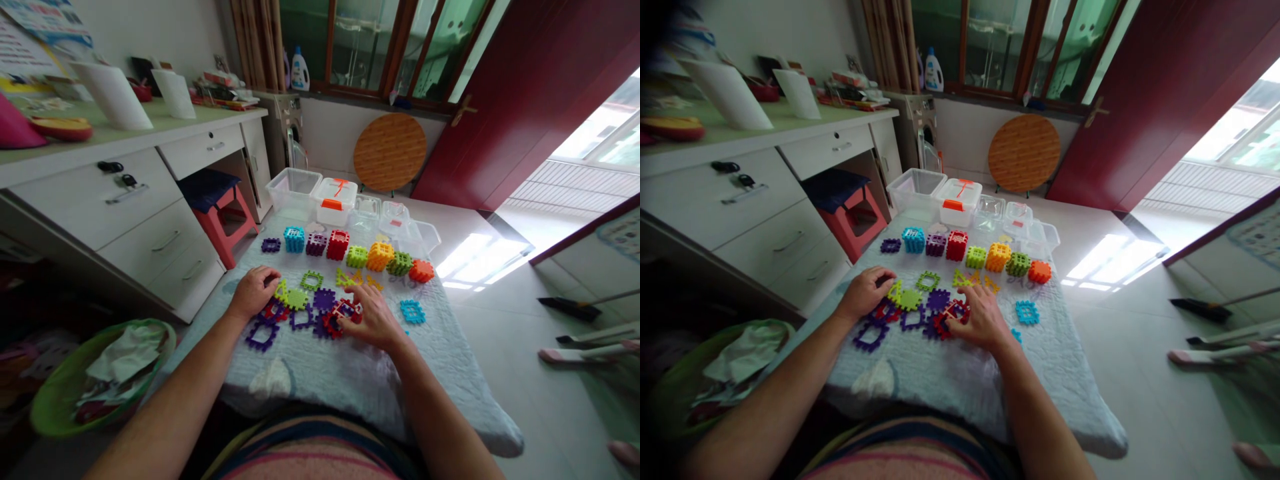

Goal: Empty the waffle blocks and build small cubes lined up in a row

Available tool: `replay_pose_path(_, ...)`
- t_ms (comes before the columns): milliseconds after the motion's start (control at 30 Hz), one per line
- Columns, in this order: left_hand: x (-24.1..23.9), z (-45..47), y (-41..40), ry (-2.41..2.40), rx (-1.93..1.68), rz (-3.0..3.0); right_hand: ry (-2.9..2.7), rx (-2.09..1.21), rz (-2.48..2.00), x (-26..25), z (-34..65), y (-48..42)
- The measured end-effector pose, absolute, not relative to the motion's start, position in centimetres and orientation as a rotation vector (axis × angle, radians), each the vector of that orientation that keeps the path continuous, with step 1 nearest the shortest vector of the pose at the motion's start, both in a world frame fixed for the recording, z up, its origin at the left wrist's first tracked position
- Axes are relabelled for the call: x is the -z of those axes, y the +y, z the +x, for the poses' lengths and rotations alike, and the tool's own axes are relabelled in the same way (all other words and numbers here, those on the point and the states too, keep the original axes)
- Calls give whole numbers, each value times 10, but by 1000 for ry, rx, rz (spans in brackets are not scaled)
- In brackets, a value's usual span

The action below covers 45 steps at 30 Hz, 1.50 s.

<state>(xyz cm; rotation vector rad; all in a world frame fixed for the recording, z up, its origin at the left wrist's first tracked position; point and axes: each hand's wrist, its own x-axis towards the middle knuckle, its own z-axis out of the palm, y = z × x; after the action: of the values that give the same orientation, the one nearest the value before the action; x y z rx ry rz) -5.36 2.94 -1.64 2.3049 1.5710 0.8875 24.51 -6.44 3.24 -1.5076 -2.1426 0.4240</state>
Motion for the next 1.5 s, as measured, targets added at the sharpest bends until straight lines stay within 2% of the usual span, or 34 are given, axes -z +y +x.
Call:
replay_pose_path(333,12,-52,28,1572,-871,2307,-2224,-332,-1534,-27,228,-80)
replay_pose_path(767,14,-53,28,1573,-864,2311,-1985,-176,-1618,-19,241,-65)
replay_pose_path(1033,12,-52,28,1579,-877,2293,-2419,-280,-1419,-29,226,-78)
replay_pose_path(1500,10,-50,26,1580,-886,2279,-2204,-480,-1258,-21,239,-71)
